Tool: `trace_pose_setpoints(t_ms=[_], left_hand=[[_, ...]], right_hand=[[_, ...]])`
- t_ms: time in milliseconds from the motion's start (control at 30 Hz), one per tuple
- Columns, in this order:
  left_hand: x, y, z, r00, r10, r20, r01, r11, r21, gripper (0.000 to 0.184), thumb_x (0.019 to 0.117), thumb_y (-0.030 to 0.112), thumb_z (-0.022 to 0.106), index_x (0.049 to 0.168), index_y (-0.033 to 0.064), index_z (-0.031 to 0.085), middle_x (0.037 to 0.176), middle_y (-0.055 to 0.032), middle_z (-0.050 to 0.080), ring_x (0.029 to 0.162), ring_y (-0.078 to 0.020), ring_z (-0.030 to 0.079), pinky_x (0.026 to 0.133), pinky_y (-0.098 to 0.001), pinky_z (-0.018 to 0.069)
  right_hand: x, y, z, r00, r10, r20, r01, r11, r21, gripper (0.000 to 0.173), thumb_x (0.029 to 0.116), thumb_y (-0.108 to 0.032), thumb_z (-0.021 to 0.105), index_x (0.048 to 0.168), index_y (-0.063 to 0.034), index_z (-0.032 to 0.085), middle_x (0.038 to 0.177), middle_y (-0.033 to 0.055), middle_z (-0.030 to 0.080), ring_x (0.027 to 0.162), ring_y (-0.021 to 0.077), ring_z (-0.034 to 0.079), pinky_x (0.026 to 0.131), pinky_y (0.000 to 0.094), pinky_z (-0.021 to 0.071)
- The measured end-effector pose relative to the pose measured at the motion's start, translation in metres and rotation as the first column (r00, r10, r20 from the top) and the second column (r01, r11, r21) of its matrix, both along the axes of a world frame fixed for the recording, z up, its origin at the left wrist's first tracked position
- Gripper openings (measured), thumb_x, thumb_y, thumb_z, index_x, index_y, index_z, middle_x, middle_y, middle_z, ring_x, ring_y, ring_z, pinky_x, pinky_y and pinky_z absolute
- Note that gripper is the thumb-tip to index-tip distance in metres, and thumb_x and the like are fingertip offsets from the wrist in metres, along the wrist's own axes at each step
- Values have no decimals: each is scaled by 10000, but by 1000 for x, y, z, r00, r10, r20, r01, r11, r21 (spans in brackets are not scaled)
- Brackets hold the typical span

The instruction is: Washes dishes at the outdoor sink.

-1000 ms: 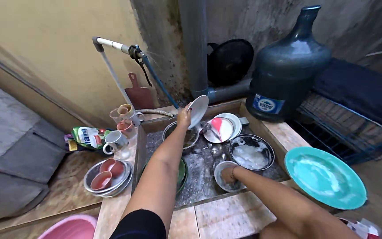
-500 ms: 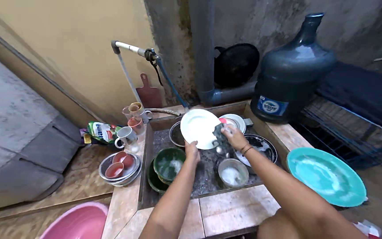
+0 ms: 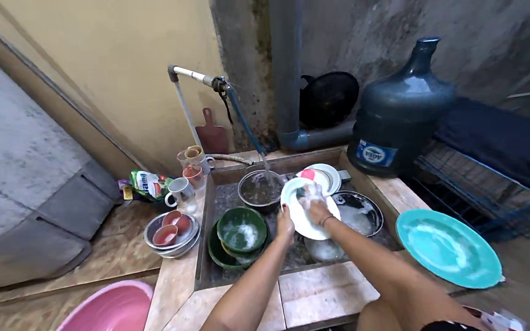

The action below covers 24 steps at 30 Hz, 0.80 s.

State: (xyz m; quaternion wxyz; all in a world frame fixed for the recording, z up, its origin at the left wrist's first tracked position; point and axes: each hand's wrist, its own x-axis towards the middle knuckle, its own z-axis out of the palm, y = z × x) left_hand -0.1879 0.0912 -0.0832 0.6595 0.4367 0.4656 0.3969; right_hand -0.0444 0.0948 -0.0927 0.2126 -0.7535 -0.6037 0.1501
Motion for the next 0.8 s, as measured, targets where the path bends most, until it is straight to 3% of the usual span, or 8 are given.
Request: trace_pose_setpoints(t_ms=[100,167,233,300,467,567,633,800], left_hand=[[9,1,-13,998,62,10,-62,998,-8,554,1146,366,241,1523,-11,391,1413,-271,548,1272,-328,579,1070,-505,477],[-6,17,-18,992,124,-7,-123,992,16,579,1143,382,233,1543,-14,371,1471,-279,504,1340,-338,535,1121,-510,439],[-15,19,-14,994,105,-6,-105,994,-1,592,1137,412,234,1525,-1,406,1438,-267,541,1295,-325,579,1078,-506,482],[-3,4,-7,1000,19,9,-19,999,-34,573,1139,405,239,1500,2,428,1365,-256,590,1208,-316,630,1013,-500,531],[-8,24,-5,992,82,-95,-78,996,46,581,1145,373,237,1479,-63,428,1433,-298,522,1312,-351,547,1104,-516,444],[-18,23,-1,998,33,-54,-31,999,44,588,1143,390,224,1525,-22,395,1458,-267,523,1321,-314,559,1106,-492,461],[0,8,-2,999,-31,-26,32,999,42,566,1144,375,233,1499,-21,426,1378,-255,586,1232,-292,622,1048,-472,517],[-21,34,-3,995,40,-94,-32,996,87,582,1144,376,228,1482,-49,436,1407,-282,555,1277,-316,587,1086,-482,475]], right_hand=[[-28,-16,2,961,263,-82,-270,957,-102,484,1082,-235,446,1456,69,498,1489,294,503,1437,428,432,1217,559,302],[-16,-26,-8,914,404,-45,-406,899,-163,503,1090,-256,442,1523,-3,459,1564,226,460,1492,382,383,1241,578,250],[4,-20,-9,967,253,33,-245,956,-159,612,1069,-359,463,1599,-73,356,1675,204,274,1575,404,166,1238,691,97],[5,-3,-3,996,67,54,-64,996,-54,654,1066,-449,420,1592,-64,364,1654,239,290,1557,427,200,1236,663,173],[-16,-30,3,894,449,-9,-448,890,-78,485,1090,-264,435,1425,72,536,1516,282,486,1469,419,397,1240,552,264],[11,-17,0,974,217,72,-200,961,-189,601,1082,-374,410,1556,-4,404,1641,250,316,1560,427,199,1247,654,141],[0,-4,4,992,114,49,-106,983,-150,561,1096,-381,391,1472,18,509,1533,268,470,1478,432,375,1219,606,276],[-5,-31,-6,882,469,44,-460,878,-133,449,1076,-228,471,1389,81,565,1472,317,512,1429,469,427,1204,602,289]])
